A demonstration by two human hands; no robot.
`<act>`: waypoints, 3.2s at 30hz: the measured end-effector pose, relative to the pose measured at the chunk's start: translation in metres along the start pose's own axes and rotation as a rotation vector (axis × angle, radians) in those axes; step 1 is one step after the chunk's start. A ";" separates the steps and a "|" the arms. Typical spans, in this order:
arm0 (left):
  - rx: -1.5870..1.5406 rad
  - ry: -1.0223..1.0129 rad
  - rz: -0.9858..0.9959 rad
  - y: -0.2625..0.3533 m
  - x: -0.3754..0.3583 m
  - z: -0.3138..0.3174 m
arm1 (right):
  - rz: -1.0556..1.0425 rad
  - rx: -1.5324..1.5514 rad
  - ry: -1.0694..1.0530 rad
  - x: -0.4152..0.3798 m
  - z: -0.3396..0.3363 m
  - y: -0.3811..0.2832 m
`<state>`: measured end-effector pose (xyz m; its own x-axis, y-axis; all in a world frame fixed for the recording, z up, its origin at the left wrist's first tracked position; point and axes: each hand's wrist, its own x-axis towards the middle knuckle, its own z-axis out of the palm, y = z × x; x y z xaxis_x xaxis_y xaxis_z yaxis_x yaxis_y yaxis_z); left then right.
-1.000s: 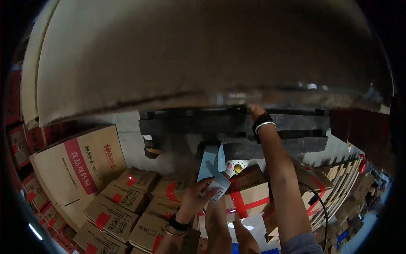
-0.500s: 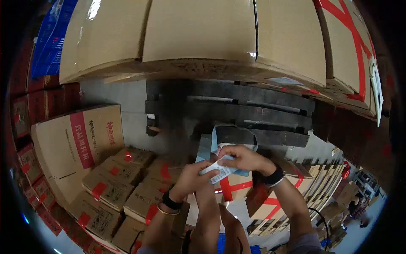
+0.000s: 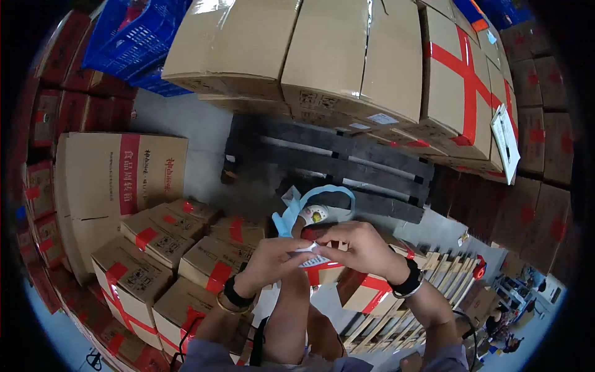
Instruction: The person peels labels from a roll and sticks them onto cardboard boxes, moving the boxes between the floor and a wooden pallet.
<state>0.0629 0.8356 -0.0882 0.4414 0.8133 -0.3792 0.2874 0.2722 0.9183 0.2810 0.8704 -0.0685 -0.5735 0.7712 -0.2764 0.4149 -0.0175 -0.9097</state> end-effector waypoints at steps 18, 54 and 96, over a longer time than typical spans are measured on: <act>-0.065 -0.096 -0.434 -0.098 -0.032 -0.051 | 0.062 0.528 0.824 0.219 0.042 0.038; -0.374 -0.025 -0.373 -0.078 0.020 -0.103 | 0.103 0.340 -0.301 0.132 0.027 0.059; -0.379 0.076 -0.711 -0.191 0.010 -0.080 | 0.156 0.977 0.729 0.280 0.099 0.189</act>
<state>-0.0557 0.8332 -0.2579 0.1988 0.4088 -0.8907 0.1644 0.8821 0.4415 0.1285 1.0201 -0.3484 0.0940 0.8879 -0.4504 -0.4397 -0.3689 -0.8189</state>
